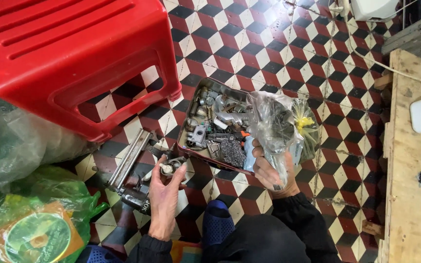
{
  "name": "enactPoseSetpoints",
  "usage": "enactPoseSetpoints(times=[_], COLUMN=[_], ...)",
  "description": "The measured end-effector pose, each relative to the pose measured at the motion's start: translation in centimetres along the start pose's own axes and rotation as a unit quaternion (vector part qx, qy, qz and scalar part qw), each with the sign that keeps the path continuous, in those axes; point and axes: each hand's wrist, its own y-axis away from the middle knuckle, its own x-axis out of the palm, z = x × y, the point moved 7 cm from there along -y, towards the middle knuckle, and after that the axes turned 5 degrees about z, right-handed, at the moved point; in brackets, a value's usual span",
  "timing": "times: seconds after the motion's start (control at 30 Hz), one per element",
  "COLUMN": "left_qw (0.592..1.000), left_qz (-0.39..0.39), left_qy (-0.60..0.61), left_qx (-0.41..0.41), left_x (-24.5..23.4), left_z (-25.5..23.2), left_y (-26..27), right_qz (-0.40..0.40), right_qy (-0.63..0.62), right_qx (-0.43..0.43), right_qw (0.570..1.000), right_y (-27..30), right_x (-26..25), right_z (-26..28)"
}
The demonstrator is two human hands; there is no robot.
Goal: Sorting and organizing various small electronic and mechanical components in a metal tray on the floor.
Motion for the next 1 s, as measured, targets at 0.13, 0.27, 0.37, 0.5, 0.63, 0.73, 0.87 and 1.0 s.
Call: enactPoseSetpoints(times=[0.13, 0.27, 0.37, 0.5, 0.63, 0.73, 0.87, 1.0], left_qw=[1.0, 1.0, 1.0, 1.0, 1.0, 1.0, 1.0, 1.0], left_qz=[0.004, 0.003, 0.003, 0.003, 0.004, -0.001, -0.001, 0.003], left_qy=[-0.003, -0.015, -0.012, 0.001, 0.012, 0.018, -0.001, 0.009], left_qx=[0.001, -0.009, -0.005, 0.009, 0.015, 0.017, 0.009, 0.015], left_x=[0.1, 0.1, 0.1, -0.2, -0.3, -0.4, 0.1, 0.1], left_z=[0.0, 0.1, 0.2, 0.3, 0.3, 0.8, 0.8, 1.2], left_y=[-0.1, -0.1, -0.2, -0.2, -0.4, -0.6, -0.5, -0.6], right_qz=[0.01, 0.011, 0.007, -0.021, -0.148, -0.243, -0.379, -0.33], right_qy=[-0.03, -0.025, -0.011, 0.051, 0.255, 0.33, 0.419, 0.435], right_qx=[0.016, 0.02, 0.014, 0.006, -0.062, -0.059, -0.022, 0.072], right_qw=[0.999, 0.999, 1.0, 0.998, 0.953, 0.91, 0.825, 0.835], right_y=[0.8, 0.7, 0.6, 0.1, -0.8, -1.5, -2.6, -4.4], right_x=[-2.1, -2.1, -1.7, 0.0, 3.0, 3.8, 5.6, 5.6], right_z=[0.0, -0.2, -0.2, 0.2, 2.8, 4.5, 2.6, -1.2])
